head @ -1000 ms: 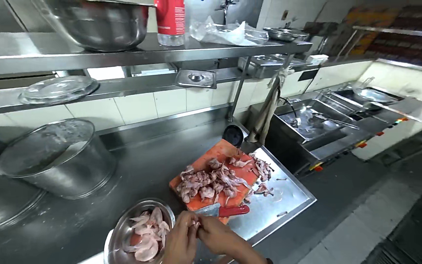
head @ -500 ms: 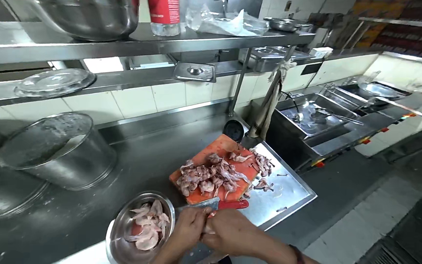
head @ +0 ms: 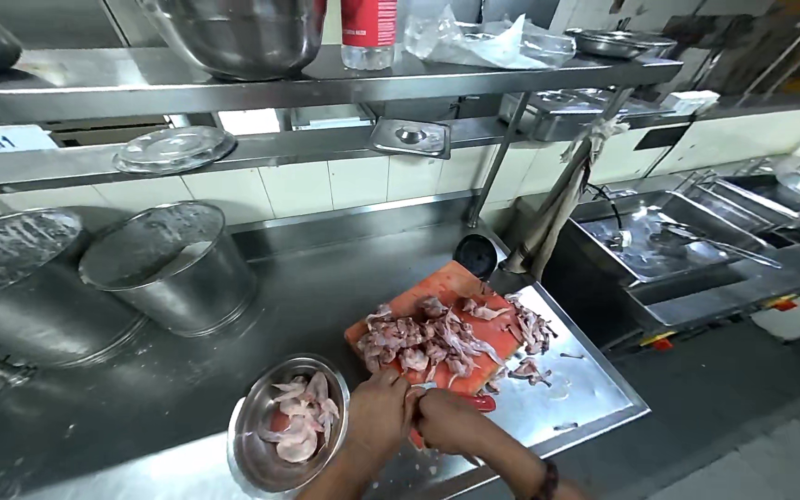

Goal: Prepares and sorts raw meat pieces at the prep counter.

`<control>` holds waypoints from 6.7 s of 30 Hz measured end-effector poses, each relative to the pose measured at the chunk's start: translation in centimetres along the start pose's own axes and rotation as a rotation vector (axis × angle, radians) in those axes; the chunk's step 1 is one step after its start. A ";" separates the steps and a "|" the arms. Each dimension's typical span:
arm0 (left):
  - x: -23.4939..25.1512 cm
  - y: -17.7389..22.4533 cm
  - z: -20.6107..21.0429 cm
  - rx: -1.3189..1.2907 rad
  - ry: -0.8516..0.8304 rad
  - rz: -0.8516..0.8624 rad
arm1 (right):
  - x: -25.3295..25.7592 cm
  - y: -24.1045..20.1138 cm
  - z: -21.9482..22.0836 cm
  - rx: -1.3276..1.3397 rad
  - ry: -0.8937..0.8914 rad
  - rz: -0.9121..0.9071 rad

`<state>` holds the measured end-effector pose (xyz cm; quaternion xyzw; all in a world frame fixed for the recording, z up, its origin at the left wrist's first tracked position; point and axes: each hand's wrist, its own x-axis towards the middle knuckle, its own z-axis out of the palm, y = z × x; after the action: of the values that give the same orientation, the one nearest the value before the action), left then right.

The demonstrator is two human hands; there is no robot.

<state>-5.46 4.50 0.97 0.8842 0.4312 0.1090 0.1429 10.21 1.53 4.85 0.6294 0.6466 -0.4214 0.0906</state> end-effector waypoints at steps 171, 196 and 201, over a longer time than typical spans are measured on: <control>3.2 -1.0 3.7 -1.217 0.138 -0.476 | -2.0 8.3 -0.2 0.020 0.557 -0.147; -8.8 -17.3 3.3 -0.074 -0.468 -0.632 | 5.3 5.6 7.0 0.025 0.469 -0.339; -8.6 -17.6 2.6 -0.086 -0.348 -0.618 | 4.9 5.0 7.5 -0.004 0.381 -0.331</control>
<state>-22.70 7.59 -8.11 0.7104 0.6427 -0.0735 0.2774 10.62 -0.56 -5.22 0.5829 0.7470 -0.3031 -0.1017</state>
